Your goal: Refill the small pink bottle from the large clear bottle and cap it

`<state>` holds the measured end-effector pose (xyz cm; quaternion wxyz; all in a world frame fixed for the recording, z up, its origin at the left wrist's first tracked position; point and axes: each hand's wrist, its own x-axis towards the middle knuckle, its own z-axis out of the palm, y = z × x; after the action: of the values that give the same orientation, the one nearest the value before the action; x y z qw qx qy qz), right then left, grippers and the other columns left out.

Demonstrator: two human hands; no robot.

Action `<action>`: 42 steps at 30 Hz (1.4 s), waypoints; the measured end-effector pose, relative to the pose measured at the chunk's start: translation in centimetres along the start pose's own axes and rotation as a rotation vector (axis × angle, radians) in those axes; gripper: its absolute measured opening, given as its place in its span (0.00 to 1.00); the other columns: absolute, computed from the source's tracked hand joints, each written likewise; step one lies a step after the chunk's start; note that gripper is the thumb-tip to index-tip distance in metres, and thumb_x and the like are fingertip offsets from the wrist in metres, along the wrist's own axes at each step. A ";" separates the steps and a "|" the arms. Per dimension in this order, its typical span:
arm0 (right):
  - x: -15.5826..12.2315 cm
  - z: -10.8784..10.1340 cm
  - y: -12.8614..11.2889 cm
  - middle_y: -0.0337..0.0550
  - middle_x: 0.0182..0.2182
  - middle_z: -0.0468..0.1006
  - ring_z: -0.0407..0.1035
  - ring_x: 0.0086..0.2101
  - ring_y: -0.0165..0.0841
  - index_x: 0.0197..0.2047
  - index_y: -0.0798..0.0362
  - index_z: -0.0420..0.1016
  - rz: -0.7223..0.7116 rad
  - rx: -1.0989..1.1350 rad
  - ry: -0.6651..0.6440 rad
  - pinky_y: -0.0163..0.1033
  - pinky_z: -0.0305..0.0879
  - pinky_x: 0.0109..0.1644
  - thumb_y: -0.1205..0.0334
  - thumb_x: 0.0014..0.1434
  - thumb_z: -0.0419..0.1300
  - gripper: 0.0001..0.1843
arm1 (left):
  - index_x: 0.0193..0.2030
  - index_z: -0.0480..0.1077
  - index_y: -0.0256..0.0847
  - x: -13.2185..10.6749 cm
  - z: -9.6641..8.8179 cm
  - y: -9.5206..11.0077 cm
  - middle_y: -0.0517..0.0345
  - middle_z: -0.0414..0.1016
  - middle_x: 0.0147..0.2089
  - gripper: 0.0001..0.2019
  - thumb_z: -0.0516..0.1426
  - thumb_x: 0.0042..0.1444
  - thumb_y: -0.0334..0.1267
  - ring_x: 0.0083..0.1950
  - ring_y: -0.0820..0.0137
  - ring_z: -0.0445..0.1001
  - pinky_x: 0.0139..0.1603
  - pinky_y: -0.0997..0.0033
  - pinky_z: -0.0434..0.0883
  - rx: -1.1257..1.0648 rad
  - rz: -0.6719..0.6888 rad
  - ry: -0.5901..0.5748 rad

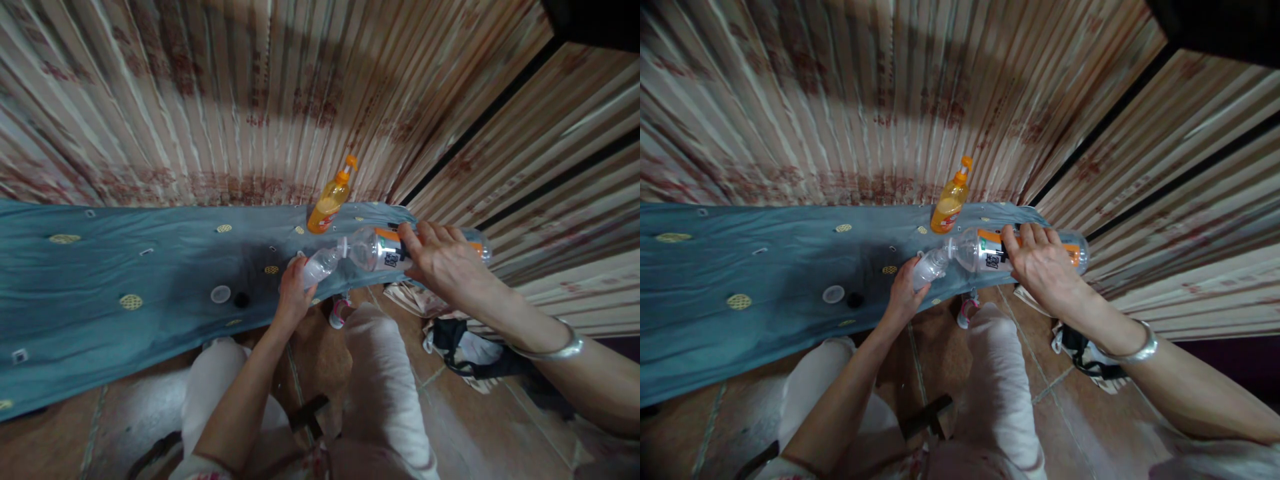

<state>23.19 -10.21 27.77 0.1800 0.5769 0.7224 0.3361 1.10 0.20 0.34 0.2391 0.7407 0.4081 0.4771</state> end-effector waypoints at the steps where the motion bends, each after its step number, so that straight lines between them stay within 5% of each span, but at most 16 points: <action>1: 0.0 0.0 0.0 0.62 0.46 0.82 0.73 0.47 0.52 0.66 0.64 0.72 -0.003 -0.015 0.008 0.48 0.61 0.52 0.67 0.69 0.61 0.24 | 0.73 0.66 0.44 0.0 0.0 0.0 0.42 0.81 0.69 0.37 0.67 0.56 0.28 0.70 0.49 0.82 0.74 0.44 0.79 0.000 0.003 0.003; 42: 0.0 0.2 0.1 0.62 0.48 0.83 0.74 0.49 0.53 0.69 0.65 0.71 -0.012 -0.048 0.022 0.49 0.63 0.53 0.68 0.70 0.59 0.25 | 0.72 0.67 0.45 0.0 -0.2 0.2 0.43 0.81 0.68 0.36 0.67 0.56 0.28 0.69 0.49 0.82 0.72 0.43 0.80 0.003 -0.018 -0.005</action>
<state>23.38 -10.19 27.68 0.1877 0.5643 0.7195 0.3587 0.98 0.12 0.56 0.2433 0.7385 0.4148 0.4726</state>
